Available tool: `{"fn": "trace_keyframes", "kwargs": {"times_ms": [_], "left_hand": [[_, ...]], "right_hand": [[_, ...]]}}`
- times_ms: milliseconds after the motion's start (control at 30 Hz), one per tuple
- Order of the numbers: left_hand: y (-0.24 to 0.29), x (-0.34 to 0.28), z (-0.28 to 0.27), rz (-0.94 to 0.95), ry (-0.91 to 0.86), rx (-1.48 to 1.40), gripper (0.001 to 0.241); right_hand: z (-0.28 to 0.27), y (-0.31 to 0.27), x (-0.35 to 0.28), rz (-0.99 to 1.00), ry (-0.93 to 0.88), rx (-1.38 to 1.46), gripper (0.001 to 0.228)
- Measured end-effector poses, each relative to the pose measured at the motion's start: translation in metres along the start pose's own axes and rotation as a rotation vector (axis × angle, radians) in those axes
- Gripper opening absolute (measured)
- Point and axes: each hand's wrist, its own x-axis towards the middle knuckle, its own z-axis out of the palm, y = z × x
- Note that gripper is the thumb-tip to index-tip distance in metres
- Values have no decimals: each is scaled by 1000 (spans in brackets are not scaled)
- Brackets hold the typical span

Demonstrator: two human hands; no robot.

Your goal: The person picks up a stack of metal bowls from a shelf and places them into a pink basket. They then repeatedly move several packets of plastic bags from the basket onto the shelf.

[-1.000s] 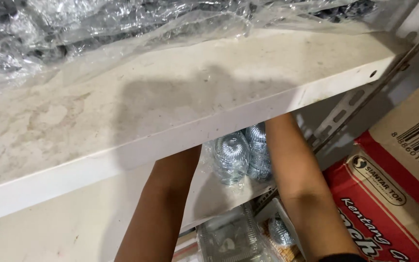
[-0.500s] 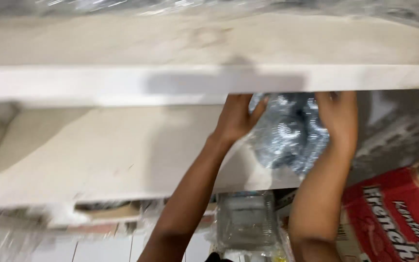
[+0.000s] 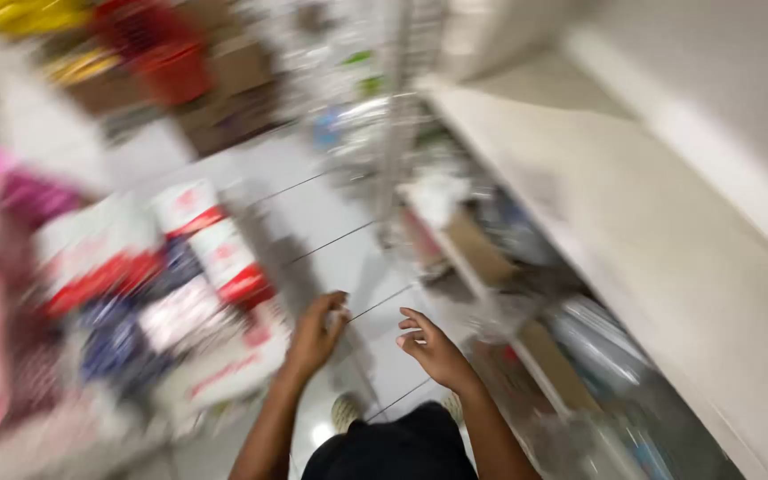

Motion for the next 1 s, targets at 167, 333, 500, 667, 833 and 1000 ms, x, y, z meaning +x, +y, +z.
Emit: {"fn": "trace_keyframes", "kwargs": {"times_ms": [167, 333, 500, 667, 833, 1000], "left_hand": [[-58, -126, -174, -219, 522, 152, 30], [-50, -262, -239, -477, 915, 201, 30], [-57, -345, -232, -705, 1120, 98, 29], [-89, -353, -246, -808, 1067, -28, 29], [-152, -321, -301, -705, 1042, -105, 31], [-237, -265, -391, -556, 908, 130, 31]], "right_hand": [[138, -37, 74, -79, -485, -172, 63], [252, -80, 131, -183, -783, -322, 65], [362, -120, 159, -213, -943, -310, 63], [459, -126, 159, -234, -1022, -320, 62], [540, -104, 195, -311, -1017, -260, 56], [624, -122, 255, -513, -790, -319, 53]]}}
